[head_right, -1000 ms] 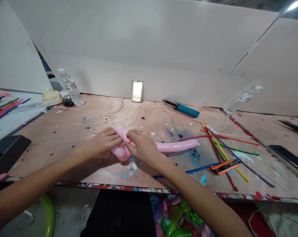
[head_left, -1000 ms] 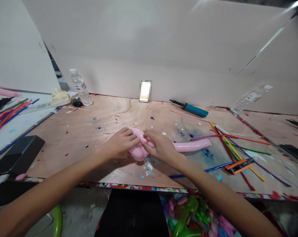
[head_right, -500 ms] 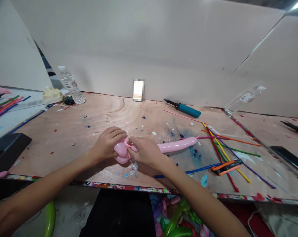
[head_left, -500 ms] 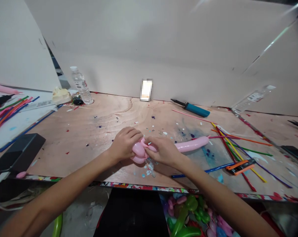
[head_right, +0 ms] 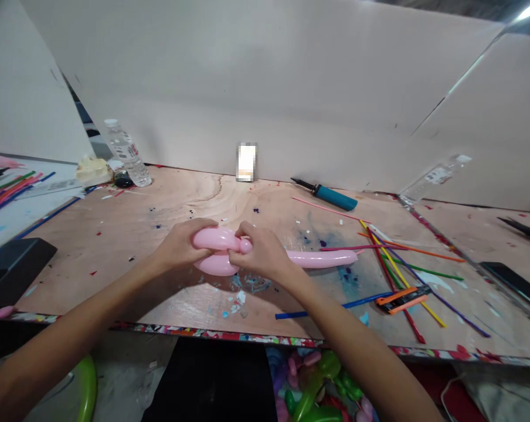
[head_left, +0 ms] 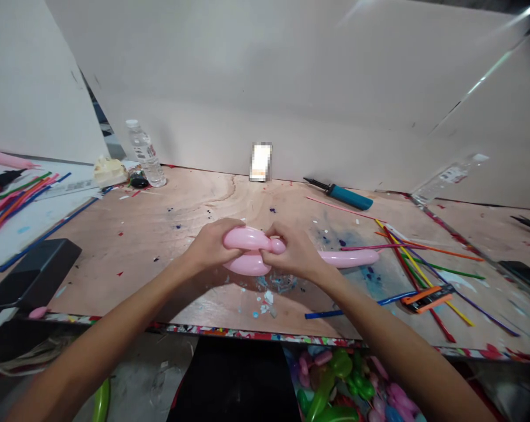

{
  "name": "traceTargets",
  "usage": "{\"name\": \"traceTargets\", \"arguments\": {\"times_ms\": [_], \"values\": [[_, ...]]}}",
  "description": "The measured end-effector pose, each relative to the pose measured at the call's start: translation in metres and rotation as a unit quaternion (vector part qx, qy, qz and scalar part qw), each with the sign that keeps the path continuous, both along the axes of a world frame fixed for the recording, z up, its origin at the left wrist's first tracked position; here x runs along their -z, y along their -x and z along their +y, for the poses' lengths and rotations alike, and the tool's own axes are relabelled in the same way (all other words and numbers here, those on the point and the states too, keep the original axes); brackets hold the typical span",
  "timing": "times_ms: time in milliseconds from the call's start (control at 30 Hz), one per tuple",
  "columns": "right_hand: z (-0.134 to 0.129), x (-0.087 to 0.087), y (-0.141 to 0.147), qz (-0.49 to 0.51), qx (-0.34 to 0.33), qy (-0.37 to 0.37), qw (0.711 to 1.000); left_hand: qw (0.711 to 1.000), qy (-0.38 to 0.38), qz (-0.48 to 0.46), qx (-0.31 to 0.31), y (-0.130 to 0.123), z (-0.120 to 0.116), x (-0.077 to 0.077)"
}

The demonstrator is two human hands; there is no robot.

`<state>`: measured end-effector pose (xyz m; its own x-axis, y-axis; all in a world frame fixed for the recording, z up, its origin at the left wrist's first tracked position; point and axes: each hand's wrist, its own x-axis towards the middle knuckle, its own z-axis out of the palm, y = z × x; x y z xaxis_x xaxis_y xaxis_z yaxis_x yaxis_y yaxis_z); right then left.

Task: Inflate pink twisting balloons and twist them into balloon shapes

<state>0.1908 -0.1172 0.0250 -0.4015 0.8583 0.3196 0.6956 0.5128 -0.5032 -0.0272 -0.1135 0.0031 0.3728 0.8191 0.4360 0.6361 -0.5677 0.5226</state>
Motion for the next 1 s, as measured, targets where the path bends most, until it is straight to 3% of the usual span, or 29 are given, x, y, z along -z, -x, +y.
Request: {"name": "traceTargets", "arguments": {"times_ms": [200, 433, 600, 700, 1000], "values": [[0.001, -0.015, -0.006, 0.097, -0.012, 0.001, 0.995, 0.995, 0.036, -0.093, -0.014, 0.006, 0.002, -0.002], [0.0, -0.014, -0.007, 0.128, -0.029, 0.007, 0.991, 0.979, 0.066, -0.191, -0.029, 0.003, 0.005, -0.004], [0.0, -0.012, -0.008, 0.152, -0.018, -0.012, 0.988, 0.963, 0.15, -0.215, 0.062, 0.014, 0.007, -0.004], [0.0, -0.009, -0.009, 0.158, -0.011, -0.028, 0.987, 0.959, 0.187, -0.2, 0.075, 0.017, 0.005, -0.006], [-0.002, -0.007, -0.009, 0.113, -0.02, -0.087, 0.989, 0.968, 0.125, -0.215, 0.017, 0.009, 0.002, -0.002]]}}
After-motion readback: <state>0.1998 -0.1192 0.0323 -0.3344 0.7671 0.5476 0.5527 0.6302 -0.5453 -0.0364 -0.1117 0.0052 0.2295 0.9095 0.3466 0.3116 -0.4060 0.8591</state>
